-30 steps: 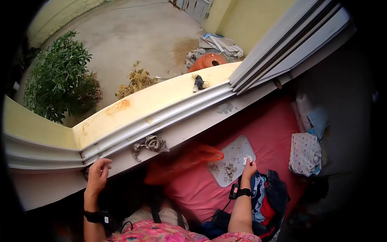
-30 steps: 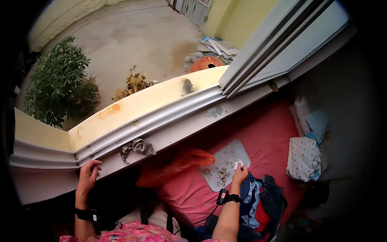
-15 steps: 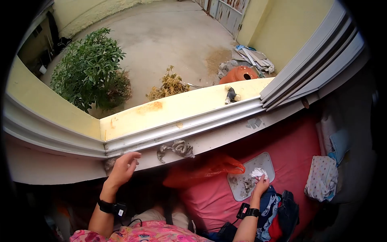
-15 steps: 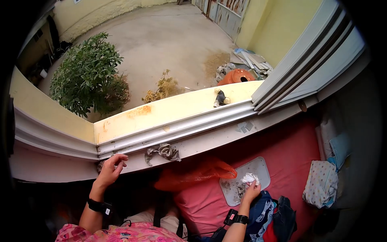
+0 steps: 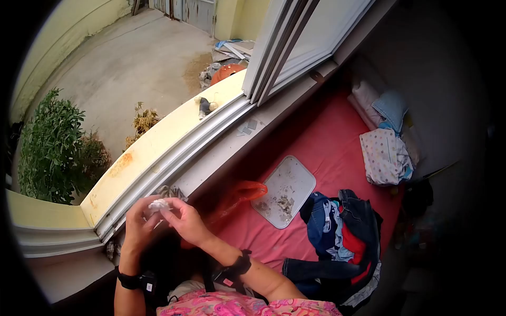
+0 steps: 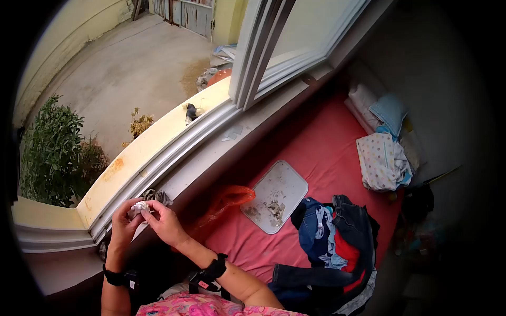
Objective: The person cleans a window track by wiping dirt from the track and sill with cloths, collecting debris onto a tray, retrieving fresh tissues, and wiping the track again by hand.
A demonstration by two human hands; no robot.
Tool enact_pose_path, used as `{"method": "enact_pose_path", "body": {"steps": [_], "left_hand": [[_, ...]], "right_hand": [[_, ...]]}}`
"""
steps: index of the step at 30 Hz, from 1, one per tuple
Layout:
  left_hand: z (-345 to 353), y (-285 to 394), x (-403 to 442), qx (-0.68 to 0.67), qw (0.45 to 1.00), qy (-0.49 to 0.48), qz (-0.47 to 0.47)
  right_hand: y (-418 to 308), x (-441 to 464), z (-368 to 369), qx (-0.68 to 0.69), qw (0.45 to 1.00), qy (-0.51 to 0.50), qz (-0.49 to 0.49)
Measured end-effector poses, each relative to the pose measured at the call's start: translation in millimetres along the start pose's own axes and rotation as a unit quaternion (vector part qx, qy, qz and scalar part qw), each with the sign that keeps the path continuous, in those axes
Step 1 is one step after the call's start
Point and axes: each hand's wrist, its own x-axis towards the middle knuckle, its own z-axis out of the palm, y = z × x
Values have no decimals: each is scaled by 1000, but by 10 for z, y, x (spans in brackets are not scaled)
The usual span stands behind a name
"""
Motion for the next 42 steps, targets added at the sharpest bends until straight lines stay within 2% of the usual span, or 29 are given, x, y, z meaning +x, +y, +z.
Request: {"method": "enact_pose_path", "body": {"steps": [1, 4, 5, 6, 7, 9, 10, 12, 13, 15, 19, 20, 23, 25, 27, 28, 29, 31, 33, 37, 39, 41, 42], "left_hand": [[-11, -23, 8, -11, 1000, -8, -4], [-69, -236, 10, -45, 997, 66, 2], [-149, -353, 13, -31, 995, 93, 18], [-269, -490, -3, 31, 993, 116, 20], [-353, -623, -26, -14, 990, 137, 6], [-541, -895, -57, -38, 978, 204, 13], [-652, -1043, -71, -22, 974, 222, 26], [-887, -1347, -69, -6, 965, 258, 44], [-940, -1331, -66, 16, 963, 262, 63], [-1012, -1326, -29, 38, 961, 271, 36], [-983, -1229, -8, 74, 957, 279, 27], [-917, -1185, -6, 73, 960, 267, 44], [-899, -1165, -16, 92, 959, 260, 63], [-892, -1141, -37, 48, 963, 261, 55], [-927, -1170, -52, 51, 961, 268, 52], [-931, -1155, -47, 38, 960, 273, 46], [-933, -1131, -39, 25, 960, 278, 40], [-919, -1066, -48, 24, 957, 285, 45], [-924, -1071, -84, 31, 959, 279, 32], [-853, -929, -131, 94, 951, 294, 16], [-839, -915, -144, 87, 953, 291, -4], [-784, -880, -137, 50, 951, 304, 1], [-801, -968, -159, 92, 947, 308, 4]], "right_hand": [[96, -35, -144, -39, 999, 22, -4], [522, -229, -899, -3, 975, 216, 50], [809, -355, -1285, 24, 953, 292, 80], [1111, -516, -1648, 96, 905, 401, 103], [1282, -711, -1929, 129, 847, 497, 139], [2112, -1147, -2716, 256, 782, 539, 182], [2244, -1224, -2873, 258, 781, 538, 183], [2438, -1282, -3097, 311, 721, 606, 125], [2530, -1289, -3198, 312, 720, 606, 129], [2688, -1248, -3384, 362, 667, 642, 106], [2758, -1124, -3491, 326, 646, 681, 108], [2610, -1049, -3413, 324, 593, 727, 123], [2206, -993, -3178, 310, 604, 721, 138], [2268, -1042, -3209, 305, 604, 727, 119], [2366, -1131, -3249, 267, 639, 714, 105], [2389, -1182, -3262, 310, 662, 680, 56], [2420, -1211, -3281, 310, 665, 677, 58], [2386, -1254, -3278, 385, 665, 637, -61], [2367, -1334, -3294, 382, 687, 611, -98], [2297, -1629, -3423, 372, 717, 581, -100], [2167, -1834, -3447, 343, 747, 561, -101], [2010, -2065, -3490, 345, 749, 559, -85], [1970, -2233, -3550, 322, 775, 536, -96]]}}
